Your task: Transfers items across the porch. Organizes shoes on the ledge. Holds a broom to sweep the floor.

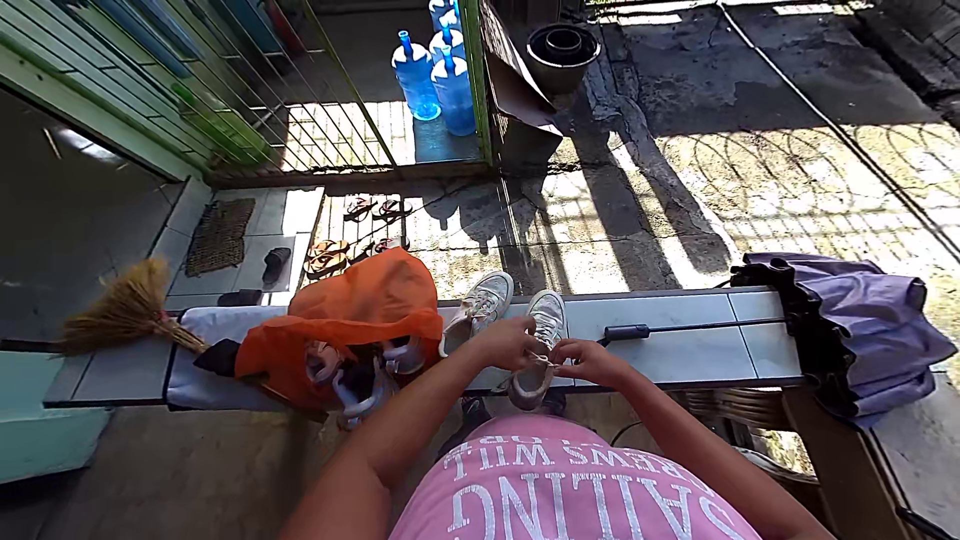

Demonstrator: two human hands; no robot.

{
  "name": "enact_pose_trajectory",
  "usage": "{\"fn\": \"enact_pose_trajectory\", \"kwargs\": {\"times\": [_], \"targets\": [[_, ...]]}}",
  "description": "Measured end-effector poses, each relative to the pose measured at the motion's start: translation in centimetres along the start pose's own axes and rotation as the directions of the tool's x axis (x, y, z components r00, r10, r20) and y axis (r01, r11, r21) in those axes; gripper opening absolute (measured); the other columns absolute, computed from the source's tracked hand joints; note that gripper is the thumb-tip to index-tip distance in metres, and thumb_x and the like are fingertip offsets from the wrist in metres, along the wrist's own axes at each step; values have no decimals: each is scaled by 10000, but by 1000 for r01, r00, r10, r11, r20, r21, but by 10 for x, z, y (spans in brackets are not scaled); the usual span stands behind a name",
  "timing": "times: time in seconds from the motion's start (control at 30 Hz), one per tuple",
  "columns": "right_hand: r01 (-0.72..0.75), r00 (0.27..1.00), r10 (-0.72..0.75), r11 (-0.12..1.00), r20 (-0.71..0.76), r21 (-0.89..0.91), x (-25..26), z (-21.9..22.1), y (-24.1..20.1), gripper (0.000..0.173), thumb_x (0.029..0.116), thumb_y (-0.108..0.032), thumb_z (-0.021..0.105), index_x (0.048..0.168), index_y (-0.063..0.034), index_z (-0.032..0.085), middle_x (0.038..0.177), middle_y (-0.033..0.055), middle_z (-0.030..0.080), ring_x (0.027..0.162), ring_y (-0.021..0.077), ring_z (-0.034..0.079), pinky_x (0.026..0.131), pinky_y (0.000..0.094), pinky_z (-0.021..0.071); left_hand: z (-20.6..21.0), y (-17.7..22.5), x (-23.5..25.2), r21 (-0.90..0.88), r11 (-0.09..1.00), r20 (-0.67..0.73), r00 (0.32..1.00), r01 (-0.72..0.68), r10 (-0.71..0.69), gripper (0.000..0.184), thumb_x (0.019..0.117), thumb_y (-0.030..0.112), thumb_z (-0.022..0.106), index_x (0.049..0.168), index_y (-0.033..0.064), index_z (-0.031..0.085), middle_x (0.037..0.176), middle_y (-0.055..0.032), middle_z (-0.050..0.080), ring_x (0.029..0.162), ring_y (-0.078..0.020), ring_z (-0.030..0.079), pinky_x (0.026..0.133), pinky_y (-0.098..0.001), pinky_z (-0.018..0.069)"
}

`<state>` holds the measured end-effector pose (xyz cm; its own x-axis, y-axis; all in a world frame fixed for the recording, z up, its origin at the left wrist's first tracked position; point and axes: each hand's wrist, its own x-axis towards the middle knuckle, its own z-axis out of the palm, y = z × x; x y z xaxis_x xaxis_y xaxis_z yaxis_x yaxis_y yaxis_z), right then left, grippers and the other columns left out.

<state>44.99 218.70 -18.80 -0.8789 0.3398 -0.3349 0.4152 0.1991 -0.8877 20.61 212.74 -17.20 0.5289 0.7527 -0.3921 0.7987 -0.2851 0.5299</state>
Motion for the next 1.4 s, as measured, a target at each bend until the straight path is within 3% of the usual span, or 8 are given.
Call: {"fn": "enact_pose_trajectory", "kwargs": {"times": [0.2, 0.37, 0.57, 0.67, 0.77, 0.9, 1.07, 1.4], "targets": [[48, 999, -48, 992, -1, 114, -16, -13, -5, 227, 919, -189, 730, 995, 25, 727, 1198, 122, 673, 1169, 156, 582, 986, 357, 472, -20, 5, -24, -299, 949, -102, 992, -95, 67, 187, 831, 113, 721, 962, -17, 752, 1476, -222, 488, 1313, -386, 482, 1075, -560, 405], [313, 950, -284, 869, -131, 383, -45, -34, -17, 198, 877, -357, 769, 923, -168, 730, 985, -99, 672, 1011, 16, 596, 901, 237, 488, -30, -7, -74, -734, 653, -253, 967, -188, -6, 205, 771, 278, 633, 824, 80, 648, 1401, -18, 509, 1161, -34, 505, 836, -213, 454], [458, 889, -360, 655, -285, 601, -95, -67, 0, 132, 919, -429, 725, 950, -303, 750, 968, -146, 702, 982, 25, 637, 919, 260, 512, -1, -35, -133, -890, 136, -455, 871, -436, -185, 107, 866, 364, 736, 922, 277, 761, 1075, 73, 726, 962, -54, 668, 831, -230, 546], [-8, 999, 20, 948, -35, 319, -135, -92, 9, 201, 915, -372, 741, 869, -177, 759, 862, -69, 711, 853, 34, 660, 807, 244, 549, 7, -41, -183, -890, 300, -442, 814, -344, -377, 206, 871, 409, 688, 729, 266, 730, 1104, 64, 722, 1013, -58, 668, 840, -231, 552], [-509, 843, 537, 810, 20, -289, -127, -90, 1, 315, 971, -321, 724, 1149, -64, 761, 1204, 172, 714, 1180, 366, 637, 1029, 615, 456, 3, -29, -230, -708, 665, -317, 734, 237, -600, 405, 1008, 339, 495, 898, 45, 751, 1401, -81, 589, 1262, -193, 565, 1056, -408, 459], [-300, 932, 227, 921, -283, -249, -63, -52, -29, 278, 1021, -228, 628, 1223, -61, 723, 1254, 183, 672, 1165, 336, 631, 1029, 498, 490, -3, 5, -195, -458, 722, -403, 603, 519, -689, 465, 1036, 476, 505, 1309, 133, 660, 1344, -126, 612, 1003, -253, 656, 864, -493, 535], [-145, 989, 119, 864, -85, -482, 50, 5, -42, 322, 1021, -220, 573, 1287, -94, 705, 1300, 164, 666, 1279, 354, 575, 1094, 526, 439, 14, 22, -60, -317, 860, -212, 854, 400, -475, 488, 1021, 420, 603, 1368, 77, 617, 1334, -159, 642, 1236, -330, 611, 1064, -532, 466], [-159, 955, 281, 761, 98, -629, 78, 5, -59, 211, 954, -121, 620, 1093, 11, 709, 1234, 217, 655, 1219, 410, 595, 981, 632, 477, 45, 28, -8, -366, 805, -162, 820, 466, -548, 344, 929, 131, 650, 1243, -1, 600, 1294, -206, 592, 1149, -362, 639, 933, -524, 543]]}}
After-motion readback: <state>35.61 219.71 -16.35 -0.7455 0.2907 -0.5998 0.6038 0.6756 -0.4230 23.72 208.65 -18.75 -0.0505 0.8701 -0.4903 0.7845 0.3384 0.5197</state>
